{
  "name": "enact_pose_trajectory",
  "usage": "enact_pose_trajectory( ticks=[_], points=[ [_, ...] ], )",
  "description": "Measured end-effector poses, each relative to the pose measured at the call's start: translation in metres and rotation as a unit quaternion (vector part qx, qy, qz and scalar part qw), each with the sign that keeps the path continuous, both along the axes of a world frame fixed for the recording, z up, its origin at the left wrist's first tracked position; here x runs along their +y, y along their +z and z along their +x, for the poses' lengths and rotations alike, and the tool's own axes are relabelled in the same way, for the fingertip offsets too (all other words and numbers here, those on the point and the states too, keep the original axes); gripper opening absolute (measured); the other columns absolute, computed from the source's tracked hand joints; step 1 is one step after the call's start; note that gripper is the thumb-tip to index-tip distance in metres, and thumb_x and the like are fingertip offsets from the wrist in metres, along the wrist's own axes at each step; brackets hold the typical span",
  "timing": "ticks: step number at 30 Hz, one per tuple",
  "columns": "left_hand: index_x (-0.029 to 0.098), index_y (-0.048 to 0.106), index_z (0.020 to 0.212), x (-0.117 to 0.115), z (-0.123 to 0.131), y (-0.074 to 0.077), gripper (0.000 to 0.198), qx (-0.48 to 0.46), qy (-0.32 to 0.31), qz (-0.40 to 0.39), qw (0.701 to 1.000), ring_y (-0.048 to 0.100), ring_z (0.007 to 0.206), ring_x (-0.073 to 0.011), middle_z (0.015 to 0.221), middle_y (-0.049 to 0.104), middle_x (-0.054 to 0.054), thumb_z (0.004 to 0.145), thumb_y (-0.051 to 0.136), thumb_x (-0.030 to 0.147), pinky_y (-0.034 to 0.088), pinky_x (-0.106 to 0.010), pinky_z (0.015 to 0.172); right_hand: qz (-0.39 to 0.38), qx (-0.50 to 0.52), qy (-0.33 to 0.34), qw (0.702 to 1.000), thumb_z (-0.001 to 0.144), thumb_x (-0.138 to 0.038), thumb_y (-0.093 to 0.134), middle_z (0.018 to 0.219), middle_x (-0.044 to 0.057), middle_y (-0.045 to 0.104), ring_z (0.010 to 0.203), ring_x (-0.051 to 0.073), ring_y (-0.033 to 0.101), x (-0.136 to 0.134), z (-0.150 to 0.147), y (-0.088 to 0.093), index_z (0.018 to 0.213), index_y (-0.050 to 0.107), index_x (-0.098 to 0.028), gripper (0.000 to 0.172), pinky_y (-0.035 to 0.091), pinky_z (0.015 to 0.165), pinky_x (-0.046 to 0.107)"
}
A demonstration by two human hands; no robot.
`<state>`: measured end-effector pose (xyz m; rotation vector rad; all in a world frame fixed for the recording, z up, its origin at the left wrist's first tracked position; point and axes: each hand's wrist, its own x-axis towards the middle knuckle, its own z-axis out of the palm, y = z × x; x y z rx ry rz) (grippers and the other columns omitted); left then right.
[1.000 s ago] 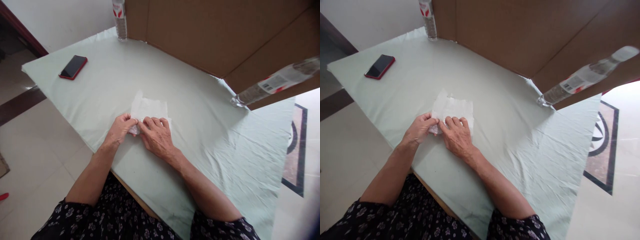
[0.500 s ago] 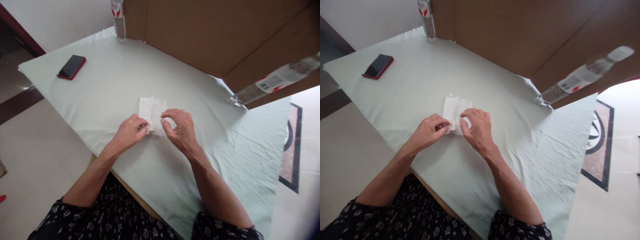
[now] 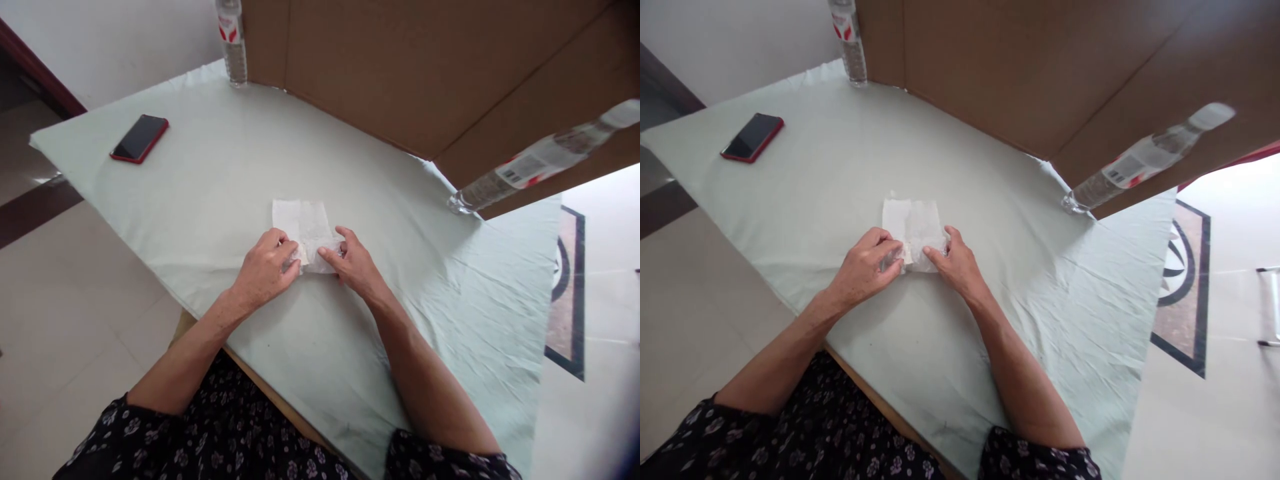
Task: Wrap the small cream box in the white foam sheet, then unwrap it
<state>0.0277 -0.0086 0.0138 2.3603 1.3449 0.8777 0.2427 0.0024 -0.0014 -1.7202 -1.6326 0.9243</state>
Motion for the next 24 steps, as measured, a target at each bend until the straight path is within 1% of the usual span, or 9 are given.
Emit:
enact_pose_trajectory(
  ticks=[3, 5, 8, 10, 13, 17, 21, 23, 24],
  points=[
    [0.018, 0.067, 0.097, 0.002, 0.001, 0.001, 0.015, 0.012, 0.0, -0.017, 1.0, 0.056, 0.084, -0.0175, 0.098, 0.056, -0.007, 0.086, 0.057, 0.02, 0.051, -0.029, 0.074, -0.004, 0.117, -0.01, 0.993, 0.081, -0.045, 0.07, 0.079, 0.0, 0.063, 0.055, 0.015, 0.056, 0.003, -0.005, -0.003, 0.142, 0.044, -0.02, 0.071, 0.046, 0.045, 0.028],
    [0.017, 0.068, 0.097, 0.004, 0.001, 0.003, 0.016, 0.031, 0.005, -0.026, 0.999, 0.057, 0.087, -0.0188, 0.098, 0.056, -0.008, 0.084, 0.058, 0.02, 0.051, -0.03, 0.076, 0.007, 0.169, -0.021, 0.985, 0.08, -0.041, 0.07, 0.075, -0.003, 0.06, 0.053, 0.014, 0.054, 0.002, -0.011, 0.001, 0.143, 0.042, -0.022, 0.072, 0.046, 0.043, 0.027],
    [0.017, 0.069, 0.096, 0.008, 0.003, 0.005, 0.016, 0.059, 0.0, -0.046, 0.997, 0.057, 0.09, -0.0204, 0.098, 0.056, -0.008, 0.083, 0.06, 0.02, 0.051, -0.031, 0.077, 0.024, 0.199, -0.033, 0.979, 0.08, -0.037, 0.07, 0.072, -0.005, 0.056, 0.055, 0.013, 0.053, -0.002, -0.025, 0.01, 0.143, 0.043, -0.024, 0.07, 0.047, 0.044, 0.026],
    [0.016, 0.069, 0.095, 0.009, 0.003, 0.007, 0.015, 0.068, -0.003, -0.058, 0.996, 0.057, 0.09, -0.0206, 0.098, 0.056, -0.009, 0.084, 0.06, 0.02, 0.051, -0.031, 0.075, 0.023, 0.201, -0.027, 0.979, 0.081, -0.037, 0.069, 0.072, -0.005, 0.057, 0.055, 0.012, 0.054, -0.003, -0.035, 0.014, 0.143, 0.044, -0.022, 0.068, 0.047, 0.045, 0.026],
    [0.017, 0.069, 0.093, 0.01, 0.003, 0.006, 0.013, 0.056, -0.004, -0.068, 0.996, 0.057, 0.089, -0.0201, 0.098, 0.057, -0.008, 0.087, 0.058, 0.02, 0.051, -0.031, 0.075, 0.039, 0.168, -0.002, 0.985, 0.083, -0.038, 0.066, 0.076, -0.003, 0.061, 0.059, 0.013, 0.059, -0.003, -0.047, 0.018, 0.142, 0.047, -0.019, 0.065, 0.051, 0.052, 0.028],
    [0.018, 0.066, 0.099, 0.005, 0.003, 0.0, 0.014, -0.016, -0.001, -0.073, 0.997, 0.058, 0.094, -0.0204, 0.1, 0.06, -0.008, 0.089, 0.056, 0.02, 0.052, -0.032, 0.082, 0.064, 0.077, 0.031, 0.994, 0.087, -0.035, 0.06, 0.087, 0.002, 0.072, 0.067, 0.016, 0.066, -0.007, -0.052, 0.022, 0.143, 0.048, -0.017, 0.059, 0.056, 0.066, 0.033],
    [0.017, 0.06, 0.118, -0.002, 0.002, -0.008, 0.036, -0.114, 0.01, -0.073, 0.991, 0.06, 0.101, -0.0219, 0.108, 0.062, -0.01, 0.082, 0.056, 0.013, 0.052, -0.036, 0.089, 0.076, 0.002, 0.109, 0.991, 0.094, -0.03, 0.05, 0.105, 0.008, 0.076, 0.07, 0.017, 0.068, -0.014, -0.048, 0.028, 0.144, 0.046, -0.017, 0.052, 0.056, 0.071, 0.035],
    [0.018, 0.058, 0.121, -0.005, 0.002, -0.008, 0.045, -0.163, 0.028, -0.089, 0.982, 0.061, 0.094, -0.019, 0.111, 0.062, -0.009, 0.077, 0.057, 0.01, 0.054, -0.034, 0.086, 0.104, -0.039, 0.154, 0.982, 0.094, -0.023, 0.046, 0.111, 0.009, 0.076, 0.074, 0.017, 0.069, -0.017, -0.045, 0.029, 0.145, 0.044, -0.018, 0.051, 0.056, 0.072, 0.035],
    [0.018, 0.059, 0.12, -0.006, 0.003, -0.008, 0.045, -0.183, 0.048, -0.1, 0.977, 0.061, 0.089, -0.017, 0.111, 0.062, -0.009, 0.076, 0.058, 0.011, 0.054, -0.032, 0.083, 0.119, -0.064, 0.171, 0.976, 0.093, -0.02, 0.045, 0.113, 0.01, 0.076, 0.075, 0.018, 0.07, -0.019, -0.044, 0.029, 0.147, 0.042, -0.018, 0.053, 0.056, 0.072, 0.034]
  ],
)
